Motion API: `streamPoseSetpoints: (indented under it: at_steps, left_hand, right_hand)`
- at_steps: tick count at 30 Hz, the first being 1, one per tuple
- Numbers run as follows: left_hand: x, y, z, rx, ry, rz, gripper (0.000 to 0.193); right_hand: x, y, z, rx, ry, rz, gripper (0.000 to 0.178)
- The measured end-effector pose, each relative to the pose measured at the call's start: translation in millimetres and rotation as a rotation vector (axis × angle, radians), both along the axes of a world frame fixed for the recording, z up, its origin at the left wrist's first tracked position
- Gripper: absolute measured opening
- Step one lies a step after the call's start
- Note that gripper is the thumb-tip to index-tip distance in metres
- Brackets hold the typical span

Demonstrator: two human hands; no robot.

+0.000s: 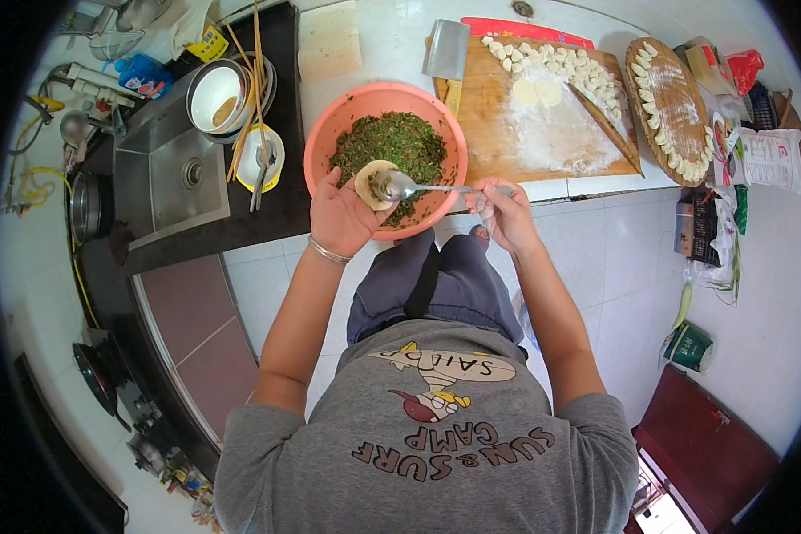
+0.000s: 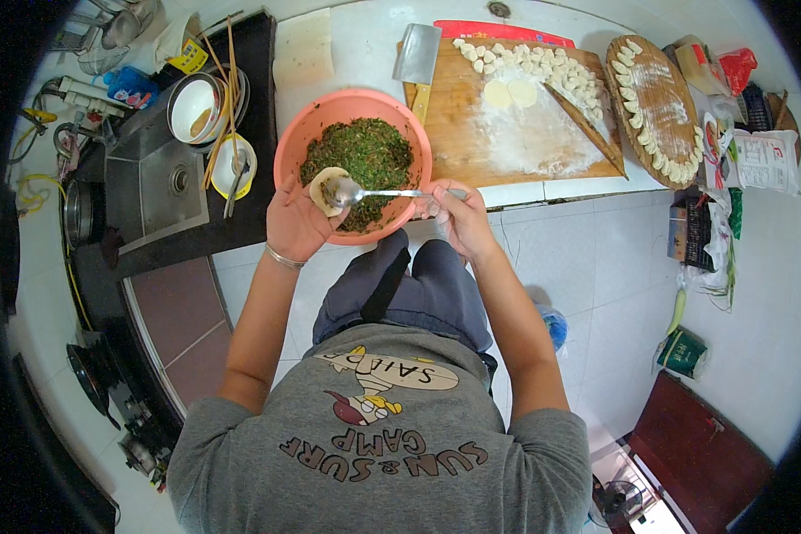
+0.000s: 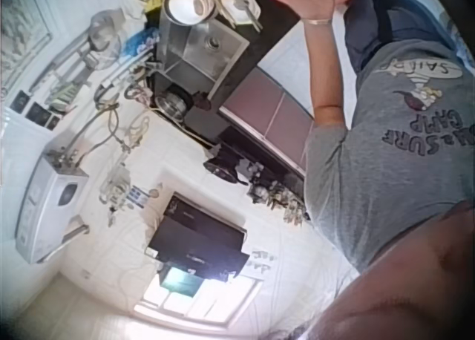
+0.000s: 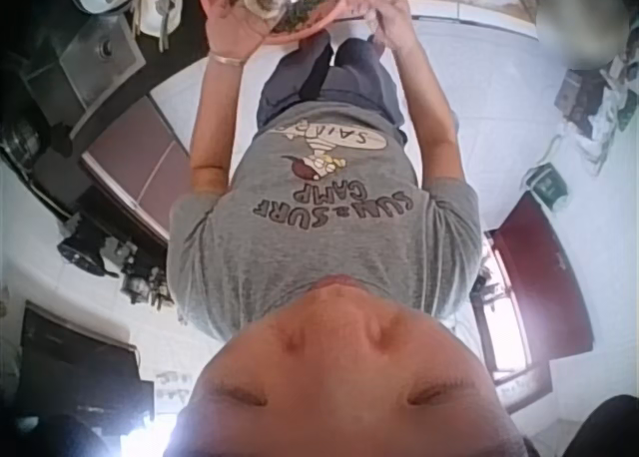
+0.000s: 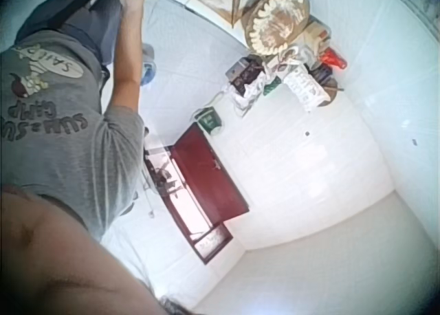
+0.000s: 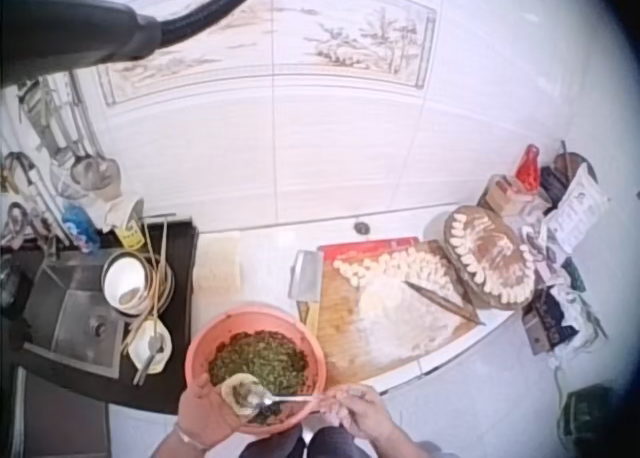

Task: The person prepares dumplings by scooping a green vegetable filling from a pink bowl onto round dough wrappers. They fold and pleat the edges of the dough to seal the filling inside, then place the finished dumplings onto a large wooden board. The process is repeated continuously throughout the video.

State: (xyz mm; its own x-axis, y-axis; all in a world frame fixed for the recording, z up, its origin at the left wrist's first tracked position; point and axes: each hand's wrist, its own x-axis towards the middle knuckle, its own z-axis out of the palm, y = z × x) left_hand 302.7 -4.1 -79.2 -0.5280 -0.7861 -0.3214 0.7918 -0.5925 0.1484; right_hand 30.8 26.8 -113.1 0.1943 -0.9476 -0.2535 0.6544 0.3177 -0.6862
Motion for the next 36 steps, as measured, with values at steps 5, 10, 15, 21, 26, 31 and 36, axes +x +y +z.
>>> streamPoseSetpoints:
  at_steps: [5,10,15,21,26,31,36]
  left_hand:
    - [-2.7,-0.2,-2.8,0.003,-0.006,0.034,0.056]
    - [-3.7,-1.1,0.8,0.008,-0.119,0.030,0.058]
    - [-6.1,-0.5,1.6,0.010,-0.183,0.035,0.059]
    - [-2.7,0.7,0.1,-0.024,-0.151,0.037,0.059]
    - [-2.6,2.0,2.1,0.000,-0.078,0.024,0.056]
    - [-3.2,-0.2,-0.9,-0.001,-0.024,0.001,0.057]
    - [-7.6,-2.2,3.6,0.025,-0.067,0.020,0.059]
  right_hand:
    - [3.0,-7.9,6.0,0.052,-0.123,-0.051,0.017]
    - [0.9,-11.4,7.8,0.034,-0.024,-0.034,0.018]
    - [1.8,-15.6,8.5,0.021,0.013,-0.030,0.019]
    - [-22.3,-20.7,14.8,-0.037,-0.094,-0.109,0.018]
    - [-25.0,-7.3,27.8,-0.077,0.132,-0.117,0.022]
    - [-20.7,-3.8,34.1,-0.274,0.177,-0.212,0.019]
    - [-14.6,5.2,53.6,-0.430,0.667,-0.248,0.017]
